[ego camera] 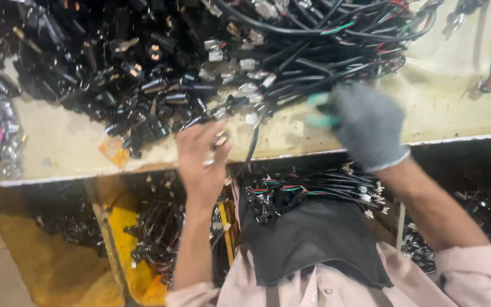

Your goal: The person repeatedly picks up black electrical wires from a pile on a workbench, uses a teal-handled tool to strip the insulation from the ends, and places the processed wires into a yellow bin below. The camera shakes frequently throughout the clip.

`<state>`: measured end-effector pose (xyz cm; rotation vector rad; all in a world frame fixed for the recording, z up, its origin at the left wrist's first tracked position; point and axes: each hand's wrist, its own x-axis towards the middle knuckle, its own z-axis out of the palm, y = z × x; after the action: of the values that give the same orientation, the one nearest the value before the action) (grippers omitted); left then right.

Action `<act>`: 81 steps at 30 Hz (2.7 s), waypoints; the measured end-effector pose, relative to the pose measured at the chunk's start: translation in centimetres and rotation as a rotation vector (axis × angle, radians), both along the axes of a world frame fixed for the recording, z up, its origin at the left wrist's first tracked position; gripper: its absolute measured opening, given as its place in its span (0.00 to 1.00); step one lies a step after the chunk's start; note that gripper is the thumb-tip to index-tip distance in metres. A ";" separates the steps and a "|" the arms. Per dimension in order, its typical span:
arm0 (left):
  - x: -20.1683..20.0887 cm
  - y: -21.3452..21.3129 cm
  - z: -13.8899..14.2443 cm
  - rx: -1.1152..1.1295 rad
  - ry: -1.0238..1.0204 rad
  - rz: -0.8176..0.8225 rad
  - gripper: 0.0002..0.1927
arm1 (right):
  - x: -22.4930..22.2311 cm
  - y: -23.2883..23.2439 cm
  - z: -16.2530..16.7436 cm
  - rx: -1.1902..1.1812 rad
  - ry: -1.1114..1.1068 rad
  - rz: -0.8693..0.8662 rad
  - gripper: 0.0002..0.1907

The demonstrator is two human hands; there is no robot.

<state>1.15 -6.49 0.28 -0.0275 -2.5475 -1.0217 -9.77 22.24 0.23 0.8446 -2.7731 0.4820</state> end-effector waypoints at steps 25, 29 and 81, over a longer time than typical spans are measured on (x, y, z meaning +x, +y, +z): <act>1.7 8.7 -1.5 0.546 -0.341 -0.307 0.14 | 5.9 0.4 1.3 -0.701 -0.355 0.119 0.10; 2.3 8.7 -1.4 0.717 -0.398 -0.346 0.14 | 7.1 -1.7 2.7 -2.026 -1.105 0.043 0.16; 1.6 9.3 0.3 0.698 -0.355 -0.470 0.10 | 6.2 1.7 0.9 -0.211 -0.475 0.389 0.09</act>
<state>2.72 2.77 0.57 -0.2817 -2.3669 -2.2222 -3.56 23.98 1.18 1.3735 -2.8773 1.1555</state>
